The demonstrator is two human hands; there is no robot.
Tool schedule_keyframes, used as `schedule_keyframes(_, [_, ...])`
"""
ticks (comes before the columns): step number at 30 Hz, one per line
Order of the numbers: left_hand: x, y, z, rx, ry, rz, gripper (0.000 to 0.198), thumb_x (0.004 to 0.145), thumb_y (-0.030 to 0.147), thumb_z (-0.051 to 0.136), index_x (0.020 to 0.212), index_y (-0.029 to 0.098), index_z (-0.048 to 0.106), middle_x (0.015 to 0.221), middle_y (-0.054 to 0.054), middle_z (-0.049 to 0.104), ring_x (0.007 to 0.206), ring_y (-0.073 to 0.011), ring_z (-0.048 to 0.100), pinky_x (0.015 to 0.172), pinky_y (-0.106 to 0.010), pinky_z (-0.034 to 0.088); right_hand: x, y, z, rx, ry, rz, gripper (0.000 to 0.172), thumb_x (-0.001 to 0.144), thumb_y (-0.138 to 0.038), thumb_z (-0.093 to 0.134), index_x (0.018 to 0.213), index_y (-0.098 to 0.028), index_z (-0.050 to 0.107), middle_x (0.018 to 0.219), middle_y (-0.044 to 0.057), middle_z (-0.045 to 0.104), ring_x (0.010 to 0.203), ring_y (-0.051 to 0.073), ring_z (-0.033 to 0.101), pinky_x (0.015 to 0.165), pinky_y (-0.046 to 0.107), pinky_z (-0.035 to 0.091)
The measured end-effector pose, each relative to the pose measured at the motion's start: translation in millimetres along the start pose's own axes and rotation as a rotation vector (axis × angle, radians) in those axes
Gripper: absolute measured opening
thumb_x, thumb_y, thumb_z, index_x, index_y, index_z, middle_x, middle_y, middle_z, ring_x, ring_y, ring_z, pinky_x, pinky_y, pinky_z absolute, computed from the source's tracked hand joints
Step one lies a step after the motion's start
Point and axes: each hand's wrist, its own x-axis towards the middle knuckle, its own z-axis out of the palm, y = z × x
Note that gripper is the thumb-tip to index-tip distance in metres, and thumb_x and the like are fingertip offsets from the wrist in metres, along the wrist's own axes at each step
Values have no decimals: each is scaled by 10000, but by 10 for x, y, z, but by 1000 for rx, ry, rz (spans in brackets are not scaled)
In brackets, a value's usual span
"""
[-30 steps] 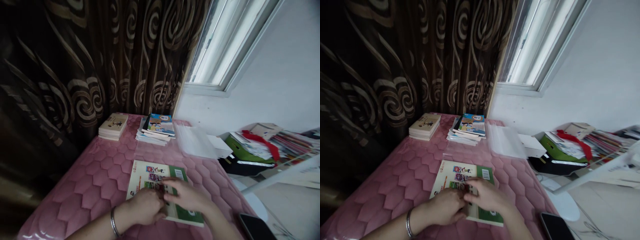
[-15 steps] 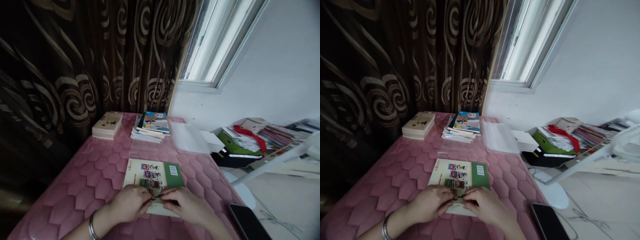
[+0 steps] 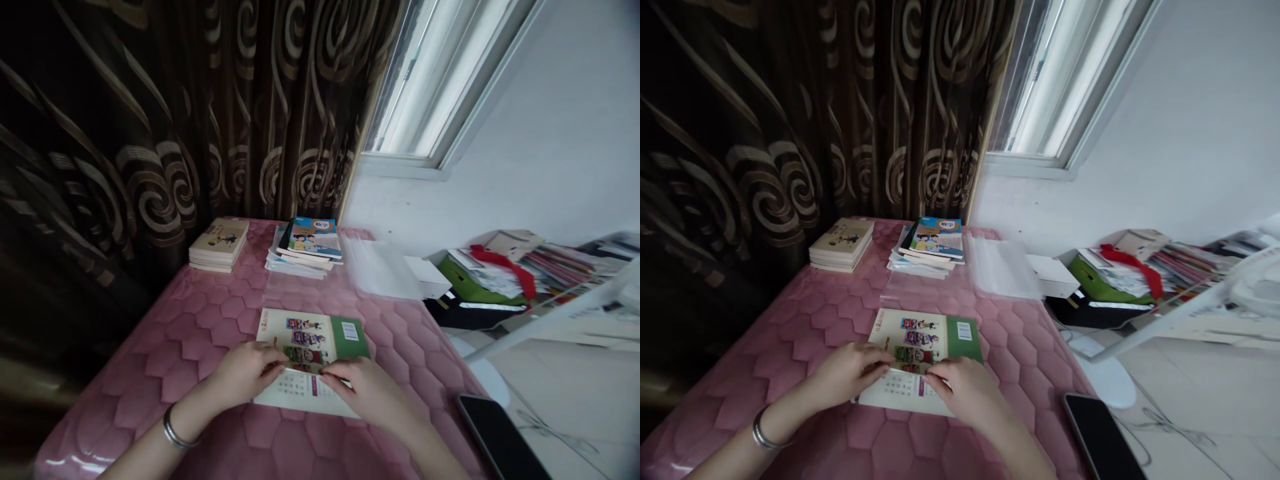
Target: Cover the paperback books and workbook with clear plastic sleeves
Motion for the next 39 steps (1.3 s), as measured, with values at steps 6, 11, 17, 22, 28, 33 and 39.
schedule_keyframes(6, [-37, -262, -117, -394, 40, -179, 311, 847, 407, 557, 1056, 204, 665, 1034, -49, 722, 908, -182, 660, 791, -257, 482, 89, -8, -68, -222, 170, 125, 302, 936, -317, 417, 848, -274, 702, 848, 17, 741, 790, 198, 679, 618, 259, 405])
schedule_keyframes(11, [37, -540, -45, -787, 175, -335, 262, 759, 406, 609, 819, 155, 655, 868, -42, 728, 834, -185, 646, 779, -294, 485, 234, -2, -206, -234, 236, 199, 294, 934, -357, 422, 840, -281, 690, 826, 6, 741, 757, 187, 681, 580, 252, 402])
schedule_keyframes(17, [141, -609, 28, -933, 260, -401, 266, 639, 383, 711, 750, 149, 647, 759, -22, 707, 726, -156, 620, 740, -288, 465, 257, 58, -186, -105, 258, 137, 209, 906, -306, 483, 958, -272, 682, 933, -5, 734, 825, 192, 680, 677, 279, 468])
schedule_keyframes(22, [207, -663, 80, -1044, 273, -434, 329, 571, 366, 774, 781, 140, 660, 724, -15, 691, 690, -141, 607, 708, -269, 447, 232, 38, -36, -224, 408, -55, 304, 908, -243, 488, 1176, -303, 618, 1175, 29, 654, 1001, 211, 625, 831, 343, 485])
schedule_keyframes(28, [215, -693, 86, -1087, 258, -459, 353, 535, 352, 808, 775, 138, 664, 696, 2, 665, 678, -130, 592, 701, -259, 431, 278, -4, 140, -440, 497, -206, 376, 903, -131, 451, 1208, -278, 615, 1170, 59, 652, 1012, 231, 589, 863, 400, 464])
schedule_keyframes(33, [229, -738, 132, -1143, 251, -487, 393, 482, 306, 836, 800, 135, 682, 704, 0, 659, 682, -127, 577, 682, -251, 418, 303, -12, 248, -506, 600, -328, 371, 883, -131, 504, 1214, -261, 607, 1186, 66, 637, 1039, 221, 553, 880, 388, 442])
schedule_keyframes(39, [237, -725, 130, -1148, 209, -488, 378, 482, 271, 832, 808, 138, 694, 691, 6, 646, 674, -124, 559, 675, -251, 405, 338, -68, 305, -433, 614, -408, 369, 844, -72, 533, 1177, -212, 611, 1155, 62, 645, 1013, 211, 551, 873, 370, 447])
